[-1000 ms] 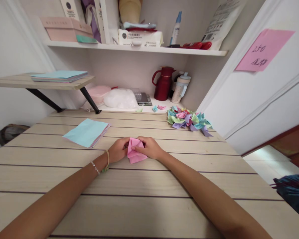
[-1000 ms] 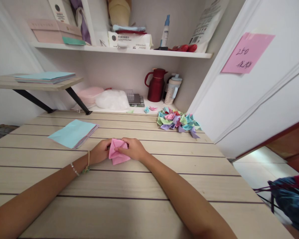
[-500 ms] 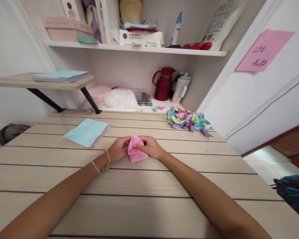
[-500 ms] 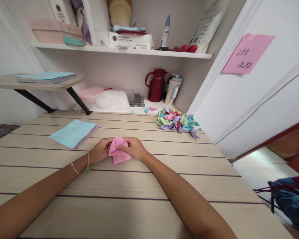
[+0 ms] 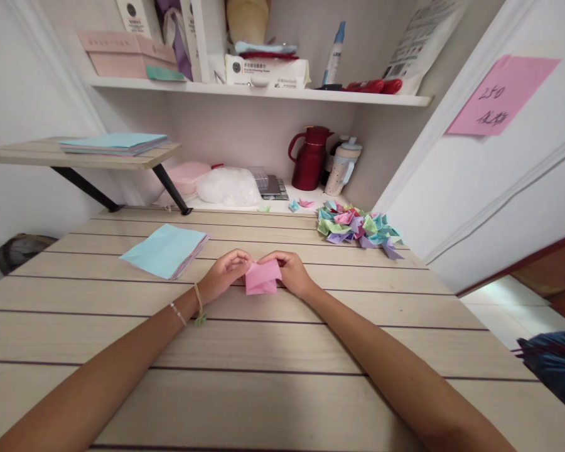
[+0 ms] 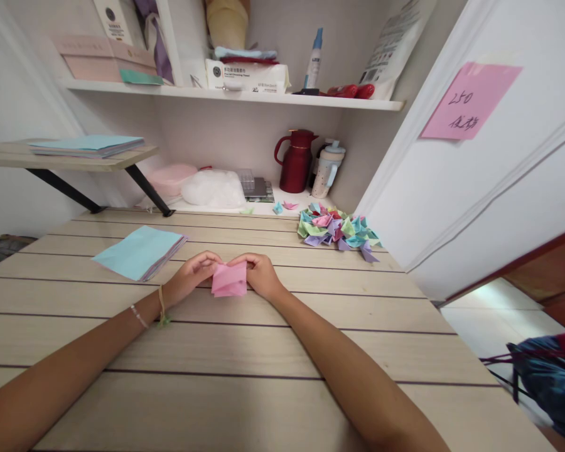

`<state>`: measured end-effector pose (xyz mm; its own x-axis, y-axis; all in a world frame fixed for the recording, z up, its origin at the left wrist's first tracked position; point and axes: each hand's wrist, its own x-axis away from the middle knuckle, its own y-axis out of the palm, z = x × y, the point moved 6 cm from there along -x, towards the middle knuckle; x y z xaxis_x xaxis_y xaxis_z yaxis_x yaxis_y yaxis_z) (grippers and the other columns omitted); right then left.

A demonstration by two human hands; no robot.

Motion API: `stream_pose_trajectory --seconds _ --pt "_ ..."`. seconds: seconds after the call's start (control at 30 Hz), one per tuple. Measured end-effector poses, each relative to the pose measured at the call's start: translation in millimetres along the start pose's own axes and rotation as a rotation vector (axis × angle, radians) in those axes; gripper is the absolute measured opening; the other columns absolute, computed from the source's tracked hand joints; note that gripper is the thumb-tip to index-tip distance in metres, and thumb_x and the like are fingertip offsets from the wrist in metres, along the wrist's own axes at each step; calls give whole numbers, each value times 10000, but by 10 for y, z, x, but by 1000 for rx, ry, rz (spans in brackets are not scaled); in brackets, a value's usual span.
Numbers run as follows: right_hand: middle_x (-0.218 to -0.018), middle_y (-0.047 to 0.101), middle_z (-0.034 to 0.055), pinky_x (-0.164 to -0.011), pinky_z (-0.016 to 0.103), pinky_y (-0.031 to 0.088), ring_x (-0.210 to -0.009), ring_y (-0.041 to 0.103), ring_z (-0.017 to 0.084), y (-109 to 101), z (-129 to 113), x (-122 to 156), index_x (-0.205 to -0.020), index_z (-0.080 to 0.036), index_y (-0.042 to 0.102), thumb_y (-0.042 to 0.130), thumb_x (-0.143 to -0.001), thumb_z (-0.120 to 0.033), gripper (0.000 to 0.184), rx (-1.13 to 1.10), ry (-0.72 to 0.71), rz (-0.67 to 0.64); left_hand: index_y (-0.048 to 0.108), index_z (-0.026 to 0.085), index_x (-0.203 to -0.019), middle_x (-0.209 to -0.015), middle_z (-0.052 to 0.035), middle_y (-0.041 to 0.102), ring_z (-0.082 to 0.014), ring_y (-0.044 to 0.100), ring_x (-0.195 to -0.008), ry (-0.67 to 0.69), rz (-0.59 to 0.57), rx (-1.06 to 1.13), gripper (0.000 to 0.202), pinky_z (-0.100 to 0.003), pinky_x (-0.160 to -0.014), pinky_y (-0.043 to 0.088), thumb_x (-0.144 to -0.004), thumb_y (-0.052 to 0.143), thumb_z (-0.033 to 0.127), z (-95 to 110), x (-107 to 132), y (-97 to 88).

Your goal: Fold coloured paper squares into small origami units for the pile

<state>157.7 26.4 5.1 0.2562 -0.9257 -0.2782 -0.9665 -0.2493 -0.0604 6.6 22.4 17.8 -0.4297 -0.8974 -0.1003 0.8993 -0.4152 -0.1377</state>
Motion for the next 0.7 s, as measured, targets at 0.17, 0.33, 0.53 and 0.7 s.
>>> stream_pose_trajectory --seconds 0.17,0.33,0.53,0.7 --pt "-735 671 42 -605 252 465 -664 598 159 -137 39 -9 -749 -165 690 674 -587 -188 165 11 -17 197 548 168 -943 -776 2 586 -86 512 -622 66 -97 -18 451 -209 -589 402 -547 759 200 -15 6 51" --pt "-725 672 20 -612 262 469 -634 597 147 -57 111 -33 -744 -173 668 739 -539 -213 220 -228 74 92 585 150 -823 -746 -16 603 -108 545 -655 37 56 65 225 -230 -621 425 -657 679 270 -50 -26 -31" --pt "-739 671 14 -654 266 464 -659 601 140 10 109 -34 -722 -173 654 764 -536 -266 235 -364 139 17 601 144 -767 -706 0 603 -106 528 -620 32 135 115 189 -213 -593 407 -672 666 294 1 -31 -79" --pt "-630 621 -6 -584 242 428 -583 546 115 -34 96 -22 -635 -156 638 748 -563 -325 214 -287 113 80 634 144 -767 -738 -17 618 -123 546 -678 47 131 99 253 -220 -638 416 -749 576 390 19 -7 -98"
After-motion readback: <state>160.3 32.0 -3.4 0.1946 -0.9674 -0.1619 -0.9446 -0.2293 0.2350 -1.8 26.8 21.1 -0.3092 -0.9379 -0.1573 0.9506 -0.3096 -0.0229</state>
